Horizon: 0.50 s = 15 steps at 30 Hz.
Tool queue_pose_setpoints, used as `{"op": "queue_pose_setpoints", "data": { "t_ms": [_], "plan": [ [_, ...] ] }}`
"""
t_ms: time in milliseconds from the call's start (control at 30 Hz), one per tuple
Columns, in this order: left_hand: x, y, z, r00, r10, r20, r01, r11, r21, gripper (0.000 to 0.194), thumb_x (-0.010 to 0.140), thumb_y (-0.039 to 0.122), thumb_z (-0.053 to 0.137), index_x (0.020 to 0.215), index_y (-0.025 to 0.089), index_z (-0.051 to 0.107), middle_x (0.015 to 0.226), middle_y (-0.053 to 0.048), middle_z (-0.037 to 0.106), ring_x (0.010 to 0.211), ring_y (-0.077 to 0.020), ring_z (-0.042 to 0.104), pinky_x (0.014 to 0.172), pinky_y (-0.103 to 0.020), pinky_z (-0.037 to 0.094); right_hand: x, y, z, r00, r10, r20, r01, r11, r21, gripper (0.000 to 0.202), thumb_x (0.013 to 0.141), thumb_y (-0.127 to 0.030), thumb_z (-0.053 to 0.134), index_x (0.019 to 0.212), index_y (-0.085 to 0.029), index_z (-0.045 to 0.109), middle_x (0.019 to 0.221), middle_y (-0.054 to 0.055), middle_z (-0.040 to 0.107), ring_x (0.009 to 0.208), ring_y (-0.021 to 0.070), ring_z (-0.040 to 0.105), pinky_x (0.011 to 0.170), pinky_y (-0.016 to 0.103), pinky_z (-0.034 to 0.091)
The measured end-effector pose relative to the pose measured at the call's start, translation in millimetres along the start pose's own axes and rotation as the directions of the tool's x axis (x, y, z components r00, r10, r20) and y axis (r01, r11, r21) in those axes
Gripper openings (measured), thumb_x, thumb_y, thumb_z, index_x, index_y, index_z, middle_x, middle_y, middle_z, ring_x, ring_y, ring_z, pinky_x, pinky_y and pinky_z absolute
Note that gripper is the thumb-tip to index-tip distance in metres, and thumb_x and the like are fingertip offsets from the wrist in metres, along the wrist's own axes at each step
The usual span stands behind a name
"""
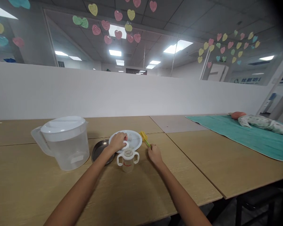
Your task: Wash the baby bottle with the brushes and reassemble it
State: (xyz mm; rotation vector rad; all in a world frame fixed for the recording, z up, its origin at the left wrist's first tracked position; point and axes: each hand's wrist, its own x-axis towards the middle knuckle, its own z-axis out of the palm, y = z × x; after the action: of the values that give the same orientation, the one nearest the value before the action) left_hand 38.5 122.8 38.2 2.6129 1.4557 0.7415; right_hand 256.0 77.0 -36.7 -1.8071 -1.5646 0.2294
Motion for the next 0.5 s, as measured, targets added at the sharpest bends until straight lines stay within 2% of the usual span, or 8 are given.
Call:
{"op": "queue_pose_setpoints", "data": {
  "t_ms": [100,233,300,367,433,500],
  "plan": [
    [-0.6,-2.7,-4.4,0.998,0.023,0.053,-0.021,0.999,-0.035,0.029,0.056,0.012,0.058,0.084,0.017,0.062,0.093,-0.006,0.061,0.092,-0.0243,0.054,0.083,-0.032,0.039,-0.3,-1.6,-1.1,1.000,0.001,-0.020,0.000,1.000,0.026,0.029,0.081,-0.014,0.037,0.095,-0.009,0.062,0.089,0.013,0.063,0.084,0.0184,0.057,0.071,0.024,0.038],
    [0.2,-3.9,-15.3,0.991,0.043,0.126,-0.026,0.991,-0.131,0.044,0.054,0.025,0.068,0.097,0.016,0.062,0.106,-0.008,0.061,0.098,-0.0254,0.056,0.086,-0.031,0.041,-1.9,-4.3,-5.8,0.998,0.017,-0.054,-0.013,0.997,0.076,0.033,0.084,-0.017,0.031,0.101,-0.009,0.058,0.089,0.012,0.064,0.083,0.0190,0.058,0.069,0.024,0.039],
    [1.6,-2.9,-19.2,0.995,0.030,0.090,-0.012,0.983,-0.185,0.035,0.061,0.031,0.065,0.093,0.016,0.063,0.101,-0.008,0.064,0.095,-0.0234,0.058,0.084,-0.031,0.042,-4.7,-6.9,-8.5,0.993,0.010,-0.114,0.004,0.992,0.126,0.035,0.084,-0.018,0.030,0.108,-0.010,0.054,0.092,0.011,0.064,0.085,0.0194,0.058,0.071,0.025,0.039],
    [3.5,-1.6,-20.2,1.000,0.013,0.007,-0.011,0.964,-0.267,0.024,0.069,0.035,0.058,0.084,0.016,0.062,0.090,-0.007,0.065,0.086,-0.0211,0.060,0.079,-0.031,0.044,-9.0,-11.4,-11.0,0.981,-0.023,-0.195,0.059,0.981,0.183,0.038,0.084,-0.019,0.030,0.117,-0.011,0.048,0.099,0.011,0.062,0.088,0.0196,0.057,0.074,0.026,0.039],
    [5.2,-0.8,-18.9,0.996,-0.013,-0.083,-0.019,0.929,-0.370,0.022,0.072,0.036,0.056,0.079,0.016,0.059,0.079,-0.005,0.064,0.075,-0.0183,0.061,0.072,-0.030,0.046,-14.1,-18.1,-13.1,0.967,-0.074,-0.244,0.130,0.966,0.222,0.040,0.085,-0.022,0.029,0.121,-0.012,0.043,0.103,0.010,0.061,0.090,0.0197,0.057,0.076,0.026,0.039],
    [6.2,-0.6,-16.9,0.989,-0.062,-0.136,-0.016,0.861,-0.508,0.025,0.069,0.037,0.059,0.083,0.016,0.056,0.075,-0.002,0.062,0.068,-0.0161,0.061,0.065,-0.028,0.047,-18.7,-26.1,-14.5,0.961,-0.116,-0.251,0.177,0.955,0.237,0.040,0.088,-0.027,0.026,0.122,-0.012,0.043,0.104,0.011,0.061,0.091,0.0202,0.057,0.076,0.027,0.039]
  ]
}}
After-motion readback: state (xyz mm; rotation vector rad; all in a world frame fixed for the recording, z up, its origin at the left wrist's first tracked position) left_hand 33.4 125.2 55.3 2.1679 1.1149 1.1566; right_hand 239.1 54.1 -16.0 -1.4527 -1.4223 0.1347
